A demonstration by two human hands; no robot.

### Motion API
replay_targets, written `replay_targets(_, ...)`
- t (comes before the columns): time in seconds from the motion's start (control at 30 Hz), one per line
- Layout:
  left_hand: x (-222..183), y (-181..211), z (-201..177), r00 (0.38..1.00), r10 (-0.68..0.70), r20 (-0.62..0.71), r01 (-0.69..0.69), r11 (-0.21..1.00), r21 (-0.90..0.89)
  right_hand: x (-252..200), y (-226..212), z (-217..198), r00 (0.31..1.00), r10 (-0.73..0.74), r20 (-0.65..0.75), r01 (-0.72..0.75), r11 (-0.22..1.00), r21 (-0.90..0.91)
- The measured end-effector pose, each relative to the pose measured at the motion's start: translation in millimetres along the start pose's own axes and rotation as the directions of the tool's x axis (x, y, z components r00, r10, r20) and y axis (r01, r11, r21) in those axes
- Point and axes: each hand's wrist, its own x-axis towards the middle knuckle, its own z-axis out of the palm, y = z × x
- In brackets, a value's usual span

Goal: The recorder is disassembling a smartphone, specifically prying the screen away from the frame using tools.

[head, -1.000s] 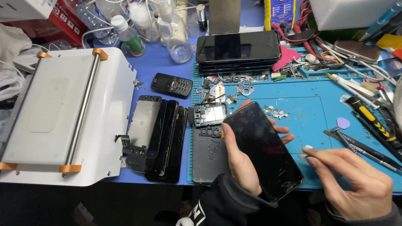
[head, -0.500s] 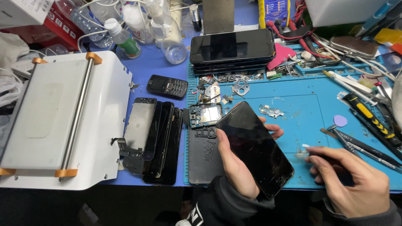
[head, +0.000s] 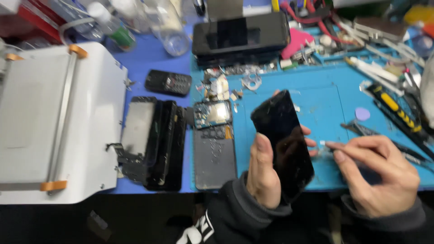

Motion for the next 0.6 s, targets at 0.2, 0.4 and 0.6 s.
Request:
replay_targets(0.2,7.8,-6.3,-20.2,0.991,-0.059,-0.120,0.007,0.918,-0.397,1.8,-13.7,-5.3,0.893,0.414,0.177,-0.448,0.861,0.240)
replay_targets(0.4,4.5,-5.2,-28.5,0.997,0.024,-0.075,-0.056,0.890,-0.452,13.7,-40.8,-10.9,0.938,0.269,0.218,-0.323,0.907,0.271)
replay_targets(0.6,2.2,-7.7,-23.9,0.995,0.043,-0.094,-0.078,0.907,-0.414,12.7,-36.9,-10.5,0.960,0.198,0.200,-0.238,0.949,0.205)
